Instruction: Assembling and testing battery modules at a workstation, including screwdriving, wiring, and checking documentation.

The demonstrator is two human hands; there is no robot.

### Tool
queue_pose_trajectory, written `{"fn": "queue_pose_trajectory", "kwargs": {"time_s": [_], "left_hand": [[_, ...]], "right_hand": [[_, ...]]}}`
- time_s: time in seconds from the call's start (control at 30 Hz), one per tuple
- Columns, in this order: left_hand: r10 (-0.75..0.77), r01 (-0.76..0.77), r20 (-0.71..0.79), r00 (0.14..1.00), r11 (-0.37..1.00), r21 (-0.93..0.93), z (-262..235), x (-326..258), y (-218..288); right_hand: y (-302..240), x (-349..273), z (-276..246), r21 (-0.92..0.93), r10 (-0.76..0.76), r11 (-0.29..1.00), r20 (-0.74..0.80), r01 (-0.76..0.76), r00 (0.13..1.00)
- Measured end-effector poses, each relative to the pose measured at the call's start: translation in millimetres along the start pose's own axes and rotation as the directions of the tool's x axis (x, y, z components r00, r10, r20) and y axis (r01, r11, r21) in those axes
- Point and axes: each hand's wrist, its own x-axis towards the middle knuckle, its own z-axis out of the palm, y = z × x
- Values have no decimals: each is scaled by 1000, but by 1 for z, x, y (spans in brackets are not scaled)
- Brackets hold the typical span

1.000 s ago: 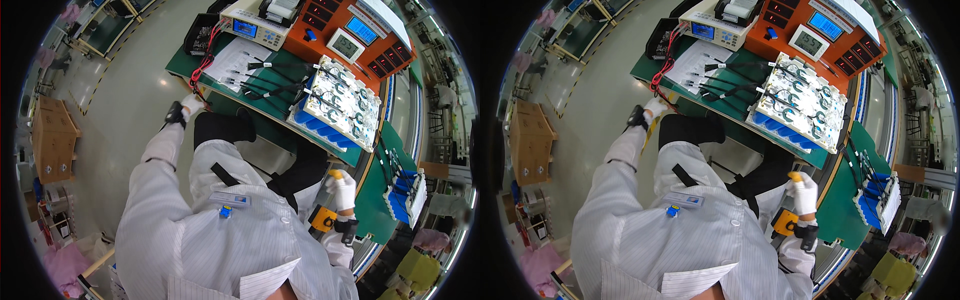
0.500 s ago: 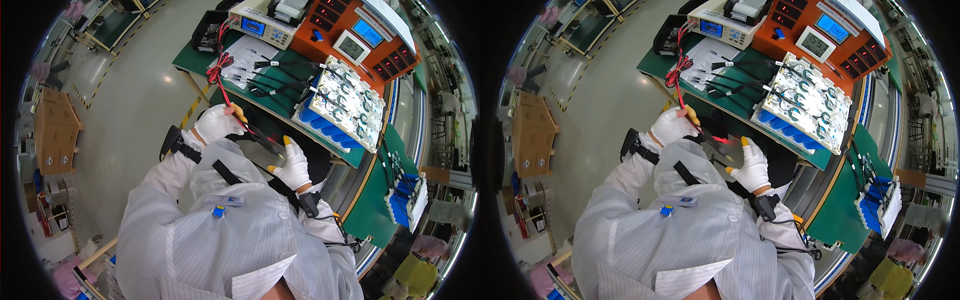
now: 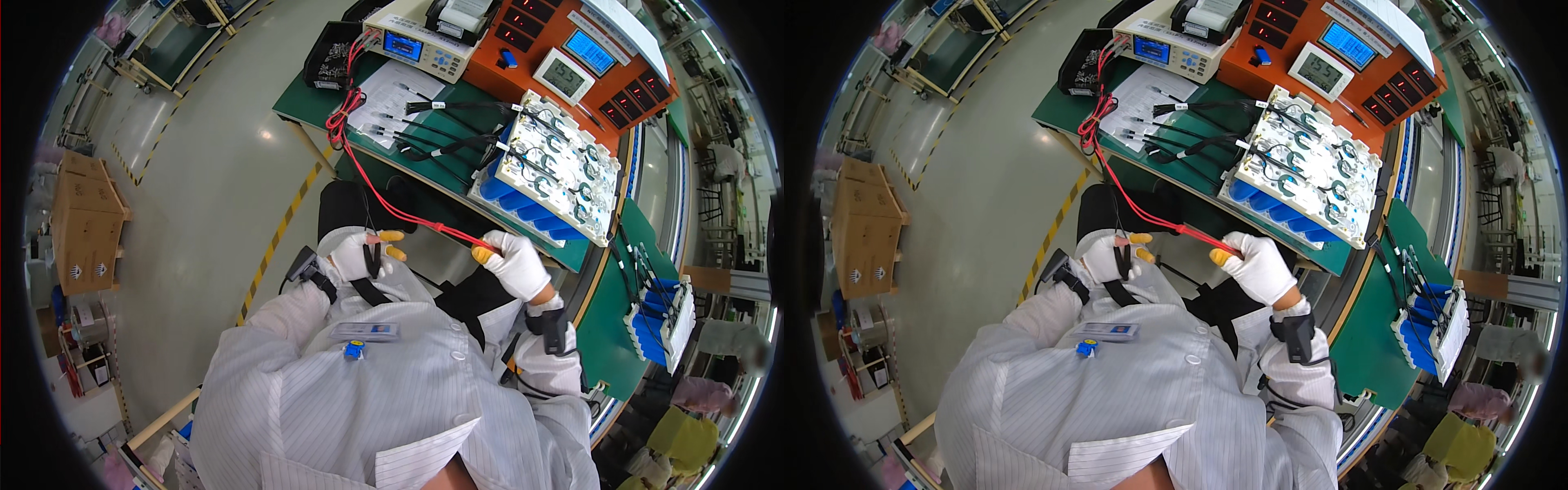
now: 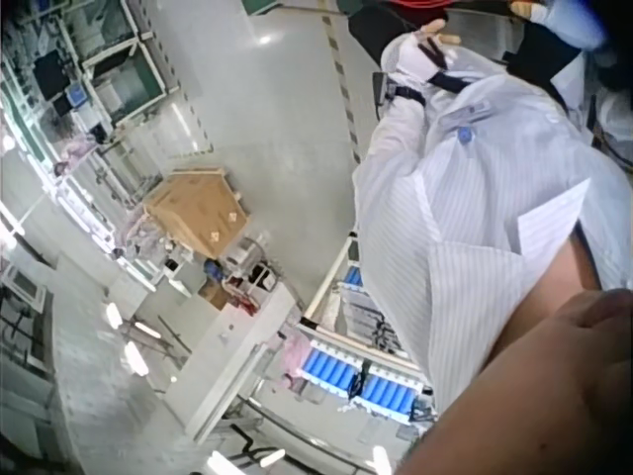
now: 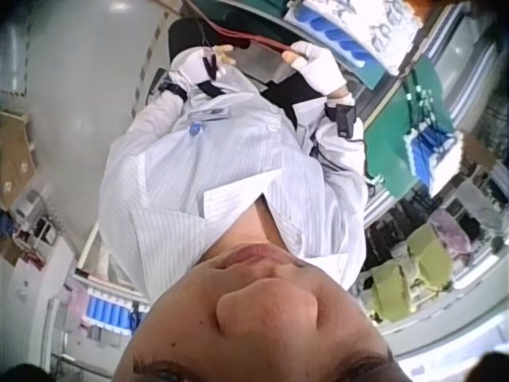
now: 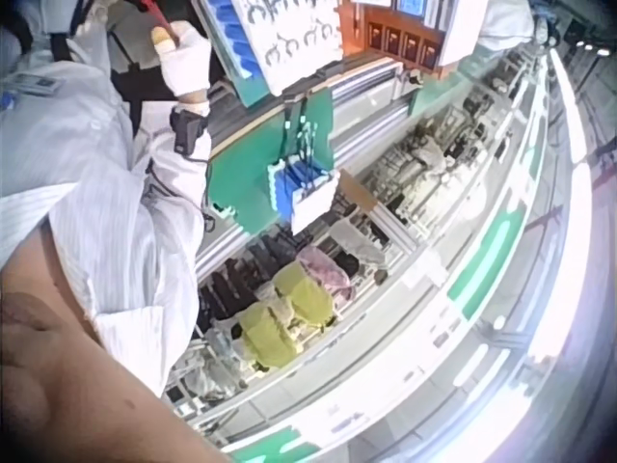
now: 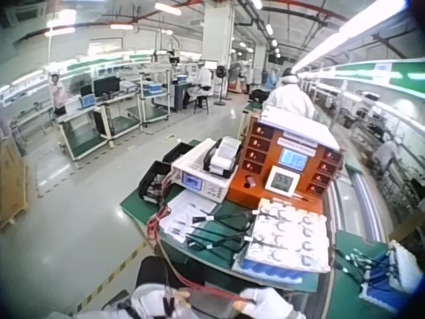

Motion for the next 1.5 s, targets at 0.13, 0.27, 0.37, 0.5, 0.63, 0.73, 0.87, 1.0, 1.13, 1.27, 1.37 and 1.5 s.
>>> {"fn": "queue_pose_trajectory", "kwargs": {"time_s": [0.13,0.27,0.37,0.5,0.63,0.73,0.87,1.0,1.13,1.27,1.37,1.5], "left_hand": [[201,-181,-88,976,963,198,37,29,5],[744,-506,-232,626,615,605,92,65,58],[954,-390,-173,243,259,883,78,74,120],[930,255,160,329,-251,934,80,73,154],[789,484,105,606,-470,738,76,80,152],[692,435,29,721,-486,758,99,87,148],[615,294,149,775,-559,775,105,87,144],[727,83,314,610,-453,888,92,86,155],[785,20,254,565,-320,947,115,82,162],[837,462,30,547,-331,823,94,86,178],[812,357,304,498,-511,782,88,94,170],[705,394,188,683,-573,719,78,83,174]], "right_hand": [[-87,8,-29,-33,-195,979,129,201,972],[-118,26,-33,-54,-426,904,-184,423,886],[-141,39,-39,77,-312,926,-393,370,865],[-127,64,-53,267,-251,842,-575,468,779],[-111,87,-60,371,-261,666,-697,647,668],[-106,94,-63,378,-272,616,-722,692,636],[-107,104,-65,401,-231,603,-740,690,632],[-100,114,-67,377,-223,614,-759,693,611],[-90,114,-66,444,-163,596,-749,669,642],[-93,118,-54,376,-221,634,-749,676,624],[-87,112,-50,227,-304,745,-722,627,622],[-94,108,-46,251,-301,797,-624,550,721]]}}
